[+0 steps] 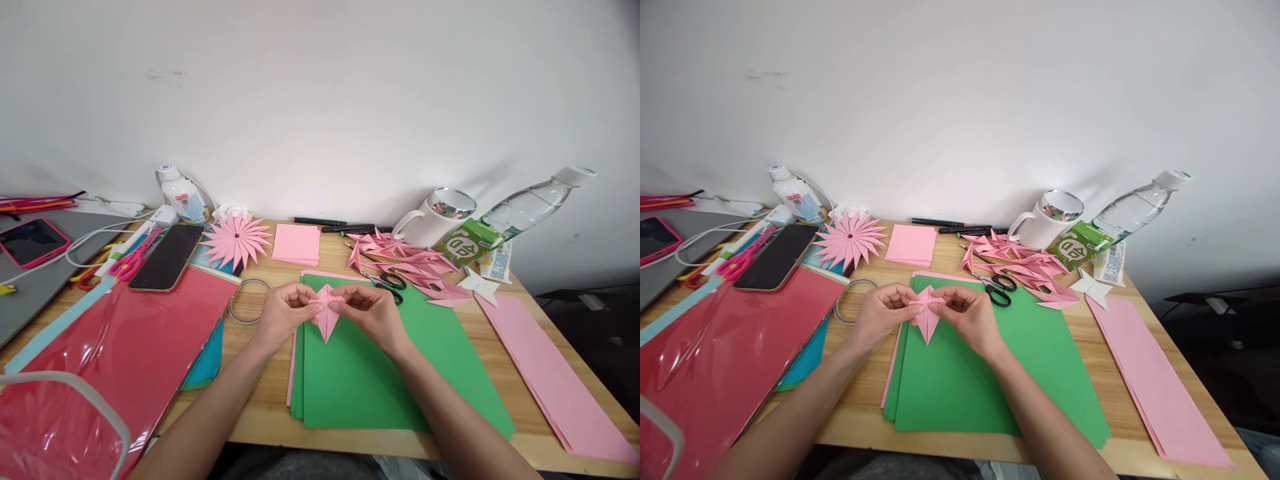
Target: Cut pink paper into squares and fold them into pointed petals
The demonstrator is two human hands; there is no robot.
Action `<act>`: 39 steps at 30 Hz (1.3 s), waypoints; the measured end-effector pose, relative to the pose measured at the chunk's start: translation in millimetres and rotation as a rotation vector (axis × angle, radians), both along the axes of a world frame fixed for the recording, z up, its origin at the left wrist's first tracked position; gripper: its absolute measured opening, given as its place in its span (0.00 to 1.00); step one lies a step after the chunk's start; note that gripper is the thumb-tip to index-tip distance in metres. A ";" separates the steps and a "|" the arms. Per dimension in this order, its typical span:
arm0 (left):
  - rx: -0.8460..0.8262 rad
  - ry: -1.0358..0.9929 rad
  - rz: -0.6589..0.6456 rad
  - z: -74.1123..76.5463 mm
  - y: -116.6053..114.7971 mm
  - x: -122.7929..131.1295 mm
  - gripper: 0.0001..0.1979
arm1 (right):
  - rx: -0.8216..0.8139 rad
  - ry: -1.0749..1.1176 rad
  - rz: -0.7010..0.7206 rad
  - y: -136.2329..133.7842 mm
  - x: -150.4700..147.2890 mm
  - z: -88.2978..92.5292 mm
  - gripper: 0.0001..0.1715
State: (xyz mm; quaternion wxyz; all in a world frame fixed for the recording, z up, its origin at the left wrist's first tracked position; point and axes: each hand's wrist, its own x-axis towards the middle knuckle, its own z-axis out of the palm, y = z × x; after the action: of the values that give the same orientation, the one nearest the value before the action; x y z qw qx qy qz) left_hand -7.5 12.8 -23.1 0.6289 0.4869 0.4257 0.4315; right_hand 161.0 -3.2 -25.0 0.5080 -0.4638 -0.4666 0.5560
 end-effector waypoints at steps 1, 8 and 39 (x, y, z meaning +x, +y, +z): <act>0.003 0.000 0.000 -0.4 0.2 0.0 0.14 | 0.005 0.000 0.003 0.0 -0.1 -0.4 0.15; 0.014 0.009 -0.011 -0.2 0.5 0.2 0.16 | 0.059 -0.030 0.014 -0.3 -0.2 -2.7 0.16; 0.089 0.241 -0.158 6.9 -3.7 3.6 0.19 | -0.096 0.011 0.042 -2.4 0.0 7.8 0.31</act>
State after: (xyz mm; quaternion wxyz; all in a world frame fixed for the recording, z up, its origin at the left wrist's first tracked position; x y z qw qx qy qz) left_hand -3.8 9.0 -16.1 0.5833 0.5943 0.4389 0.3375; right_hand 161.0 -5.5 -17.2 0.4761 -0.4746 -0.4463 0.5907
